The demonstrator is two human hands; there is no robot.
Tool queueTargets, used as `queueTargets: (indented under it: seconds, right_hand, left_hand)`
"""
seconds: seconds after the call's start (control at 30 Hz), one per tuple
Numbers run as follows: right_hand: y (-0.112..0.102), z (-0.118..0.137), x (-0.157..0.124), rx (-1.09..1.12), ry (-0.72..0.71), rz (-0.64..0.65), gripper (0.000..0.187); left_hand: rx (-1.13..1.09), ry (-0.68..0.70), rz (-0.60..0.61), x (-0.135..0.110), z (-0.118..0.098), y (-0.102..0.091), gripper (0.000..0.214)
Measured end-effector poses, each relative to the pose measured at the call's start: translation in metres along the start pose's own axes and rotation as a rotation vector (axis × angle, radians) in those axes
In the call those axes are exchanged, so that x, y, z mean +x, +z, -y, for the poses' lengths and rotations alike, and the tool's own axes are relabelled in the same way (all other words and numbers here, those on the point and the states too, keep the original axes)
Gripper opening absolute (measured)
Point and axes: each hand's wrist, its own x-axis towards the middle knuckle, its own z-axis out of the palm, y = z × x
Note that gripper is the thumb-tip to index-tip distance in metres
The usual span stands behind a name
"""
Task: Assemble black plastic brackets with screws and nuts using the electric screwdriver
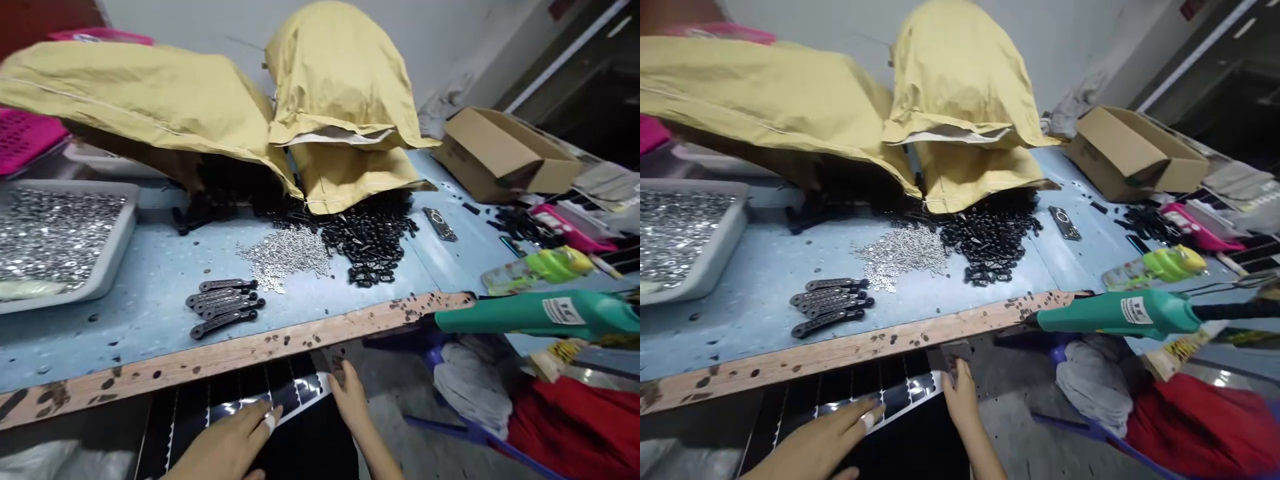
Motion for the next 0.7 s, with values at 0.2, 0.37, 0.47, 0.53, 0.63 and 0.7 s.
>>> queueTargets:
  seconds: [0.2, 0.37, 0.47, 0.53, 0.63, 0.7]
  right_hand:
    - [-0.006, -0.016, 0.011, 0.153, 0.019, 0.038, 0.026]
    - [-0.036, -0.025, 0.006, 0.244, 0.027, 0.026, 0.028]
    - [-0.040, -0.029, 0.006, 0.253, 0.041, 0.006, 0.030]
    - [-0.035, -0.028, 0.007, 0.234, 0.062, 0.018, 0.031]
    - [-0.018, -0.025, 0.009, 0.174, 0.122, 0.064, 0.037]
    - [-0.009, -0.023, 0.011, 0.133, 0.150, 0.084, 0.041]
  left_hand:
    - [0.440, -0.151, 0.109, 0.078, -0.028, 0.066, 0.079]
    - [0.504, -0.196, 0.126, 0.086, -0.028, 0.062, 0.061]
    - [0.511, -0.177, 0.063, 0.086, -0.035, 0.058, 0.064]
    - [0.504, -0.202, 0.015, 0.090, -0.040, 0.059, 0.063]
    - [0.500, -0.253, -0.006, 0.095, -0.045, 0.065, 0.056]
    - [0.511, -0.263, 0.003, 0.096, -0.045, 0.067, 0.065]
